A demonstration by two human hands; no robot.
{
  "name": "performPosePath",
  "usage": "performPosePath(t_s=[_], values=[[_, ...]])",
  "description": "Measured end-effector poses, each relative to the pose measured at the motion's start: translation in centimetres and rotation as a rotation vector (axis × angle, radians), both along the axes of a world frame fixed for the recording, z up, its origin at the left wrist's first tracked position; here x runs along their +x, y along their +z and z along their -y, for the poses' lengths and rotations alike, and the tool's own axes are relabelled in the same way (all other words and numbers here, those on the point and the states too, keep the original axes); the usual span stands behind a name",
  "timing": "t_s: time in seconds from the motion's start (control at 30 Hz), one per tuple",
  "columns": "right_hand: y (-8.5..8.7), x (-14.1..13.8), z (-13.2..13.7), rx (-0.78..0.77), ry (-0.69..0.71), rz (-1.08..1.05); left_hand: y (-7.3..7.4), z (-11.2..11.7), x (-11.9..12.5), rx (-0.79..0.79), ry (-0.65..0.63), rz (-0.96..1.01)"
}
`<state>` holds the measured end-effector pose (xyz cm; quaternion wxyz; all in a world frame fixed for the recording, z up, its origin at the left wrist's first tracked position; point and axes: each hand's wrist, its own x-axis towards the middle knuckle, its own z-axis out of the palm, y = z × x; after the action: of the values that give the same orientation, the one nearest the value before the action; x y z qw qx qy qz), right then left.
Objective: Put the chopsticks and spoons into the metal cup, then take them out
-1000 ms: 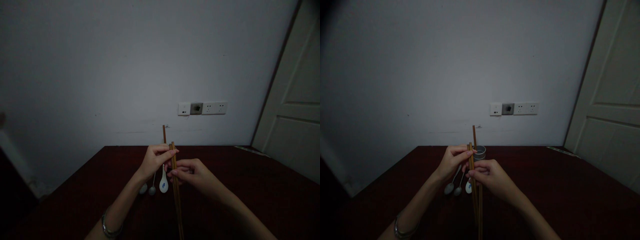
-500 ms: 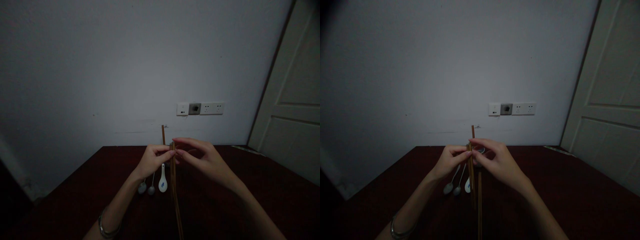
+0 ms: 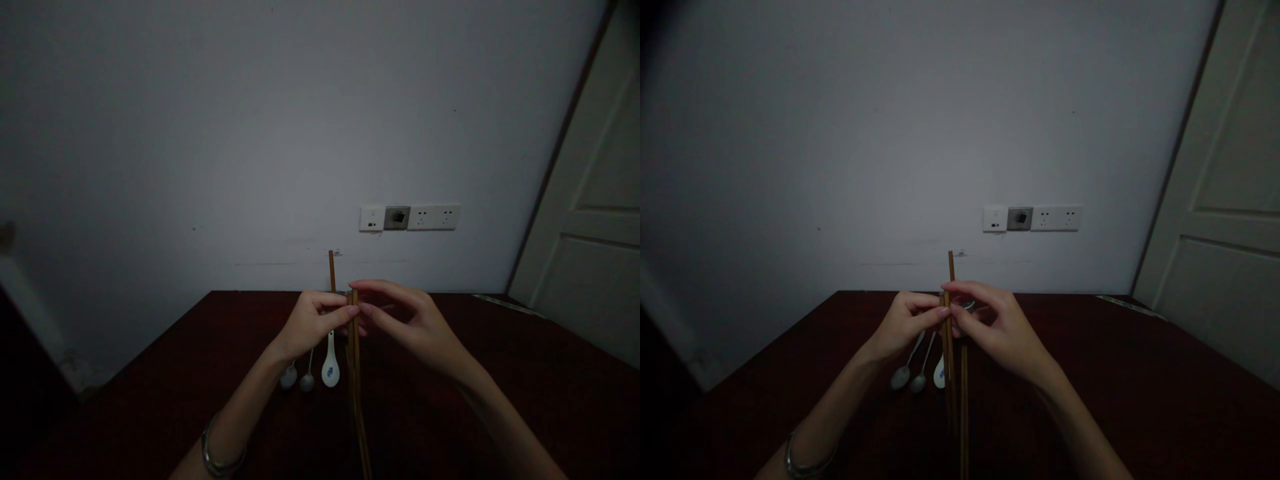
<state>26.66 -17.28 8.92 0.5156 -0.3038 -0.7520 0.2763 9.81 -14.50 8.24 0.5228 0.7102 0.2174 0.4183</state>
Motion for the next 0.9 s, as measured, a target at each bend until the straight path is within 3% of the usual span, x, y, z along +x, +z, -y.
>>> performPosePath(t_s=[0.3,0.9], values=[[-0.03,0.23,-0.25,0.150,-0.048,0.096,-0.33,-0.23,0.06,-0.047,-0.030,0.014],[0.20,0.70,-0.20,0.323,-0.032,0.247,-0.26,-0.40,-0.19,0.079,-0.041,-0.142]])
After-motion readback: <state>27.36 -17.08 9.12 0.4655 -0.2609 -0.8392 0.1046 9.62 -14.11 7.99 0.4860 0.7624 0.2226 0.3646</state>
